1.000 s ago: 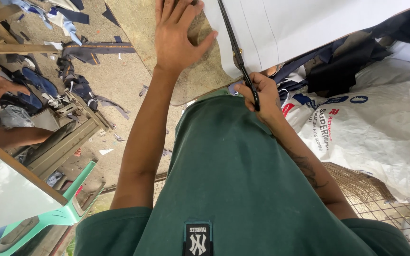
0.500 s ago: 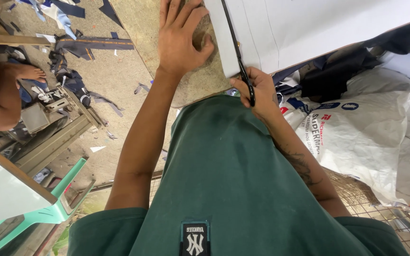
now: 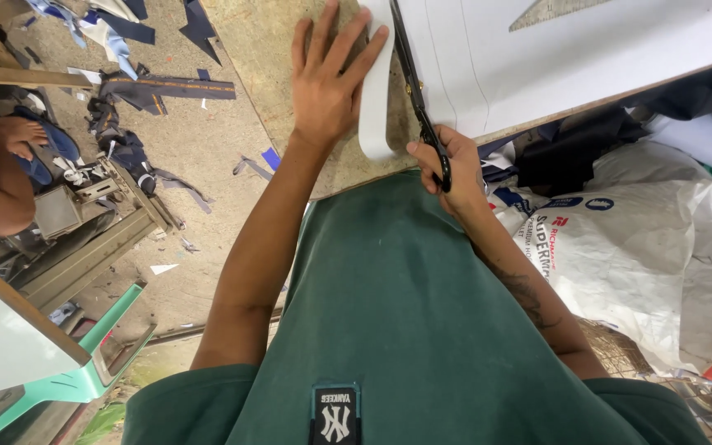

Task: The person uses a ruler and pencil to draw straight lines on a large sheet of white paper. They then use scissors to cut along the drawn lines, separating the paper into strips and shapes.

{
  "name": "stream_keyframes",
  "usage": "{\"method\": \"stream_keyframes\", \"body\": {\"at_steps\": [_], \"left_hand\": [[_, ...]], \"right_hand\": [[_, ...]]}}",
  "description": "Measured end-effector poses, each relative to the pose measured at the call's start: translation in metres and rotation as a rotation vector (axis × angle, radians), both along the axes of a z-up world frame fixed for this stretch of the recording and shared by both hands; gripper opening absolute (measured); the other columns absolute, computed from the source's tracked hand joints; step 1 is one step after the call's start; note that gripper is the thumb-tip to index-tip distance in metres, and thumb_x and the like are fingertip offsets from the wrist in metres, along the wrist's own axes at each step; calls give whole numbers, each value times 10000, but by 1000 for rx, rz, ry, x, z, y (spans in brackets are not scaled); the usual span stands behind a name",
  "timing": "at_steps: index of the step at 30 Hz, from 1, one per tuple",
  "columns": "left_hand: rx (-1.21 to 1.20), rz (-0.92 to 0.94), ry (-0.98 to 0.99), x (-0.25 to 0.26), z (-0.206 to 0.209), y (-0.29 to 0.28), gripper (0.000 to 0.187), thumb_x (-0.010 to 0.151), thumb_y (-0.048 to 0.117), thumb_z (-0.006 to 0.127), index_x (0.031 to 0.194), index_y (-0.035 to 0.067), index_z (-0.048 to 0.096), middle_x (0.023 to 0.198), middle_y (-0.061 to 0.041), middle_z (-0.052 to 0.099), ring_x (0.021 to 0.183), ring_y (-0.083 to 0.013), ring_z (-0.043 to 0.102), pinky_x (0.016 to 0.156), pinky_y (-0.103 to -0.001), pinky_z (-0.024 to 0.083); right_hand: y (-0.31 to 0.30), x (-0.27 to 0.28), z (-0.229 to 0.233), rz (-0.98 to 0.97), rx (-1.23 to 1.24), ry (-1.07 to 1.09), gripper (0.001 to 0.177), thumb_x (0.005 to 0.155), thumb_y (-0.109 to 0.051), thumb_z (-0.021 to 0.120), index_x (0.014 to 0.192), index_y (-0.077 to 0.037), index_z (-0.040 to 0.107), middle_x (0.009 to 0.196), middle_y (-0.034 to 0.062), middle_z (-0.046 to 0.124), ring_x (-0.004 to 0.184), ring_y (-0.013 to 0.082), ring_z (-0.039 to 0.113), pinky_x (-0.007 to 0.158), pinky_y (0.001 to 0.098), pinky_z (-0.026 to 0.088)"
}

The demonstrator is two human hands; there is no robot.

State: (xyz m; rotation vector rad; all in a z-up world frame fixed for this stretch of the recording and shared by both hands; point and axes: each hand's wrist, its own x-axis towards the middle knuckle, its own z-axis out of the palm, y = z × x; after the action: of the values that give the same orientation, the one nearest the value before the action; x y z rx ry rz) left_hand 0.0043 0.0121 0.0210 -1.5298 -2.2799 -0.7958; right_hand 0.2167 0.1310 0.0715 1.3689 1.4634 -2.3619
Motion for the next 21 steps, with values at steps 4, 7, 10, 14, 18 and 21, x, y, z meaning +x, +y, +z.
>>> {"method": "stream_keyframes", "body": {"at_steps": [4,7,10,14,18,21], "left_hand": [[12,1,41,0,2,1,336,1147,255,584,1415,165,766,1480,-58,661,1328,-379,660,1132,-627,464],[10,-1,50,-1,1,1,316,1129,211,625,1410,168,762,1458,-50,684,1336,-369,651,1124,-622,463],[24,-19,34,-1,4,1,322,1132,249,598,1399,166,759,1419,-50,716,1340,-368,629,1117,-632,450],[28,-13,20,-1,5,1,322,1145,275,602,1400,162,764,1394,-45,743,1359,-363,614,1132,-633,433],[45,-25,29,-2,4,0,311,1140,256,607,1381,147,772,1364,-55,757,1343,-366,615,1121,-632,436],[52,-27,36,-2,5,1,308,1130,236,601,1362,140,779,1340,-66,759,1333,-365,615,1114,-628,436]], "right_hand": [[4,-12,6,-14,0,-39,273,925,-210,840,904,-79,602,542,-6,468,375,91,354,350,235,260],[4,-13,3,-14,11,-59,281,913,-207,857,933,-63,616,544,-4,449,383,85,343,342,233,271],[4,-17,4,-15,26,-85,259,933,-178,841,930,-48,617,581,-6,457,393,76,342,346,229,283],[7,-20,12,23,56,-95,258,936,-211,834,935,-49,633,611,-10,492,381,74,367,353,227,269],[9,-17,11,52,53,-21,272,956,-180,849,875,-56,621,575,-32,465,363,79,366,353,228,287],[10,-21,18,36,38,-16,252,947,-183,847,892,-44,645,608,-19,513,373,71,359,357,225,267]]}}
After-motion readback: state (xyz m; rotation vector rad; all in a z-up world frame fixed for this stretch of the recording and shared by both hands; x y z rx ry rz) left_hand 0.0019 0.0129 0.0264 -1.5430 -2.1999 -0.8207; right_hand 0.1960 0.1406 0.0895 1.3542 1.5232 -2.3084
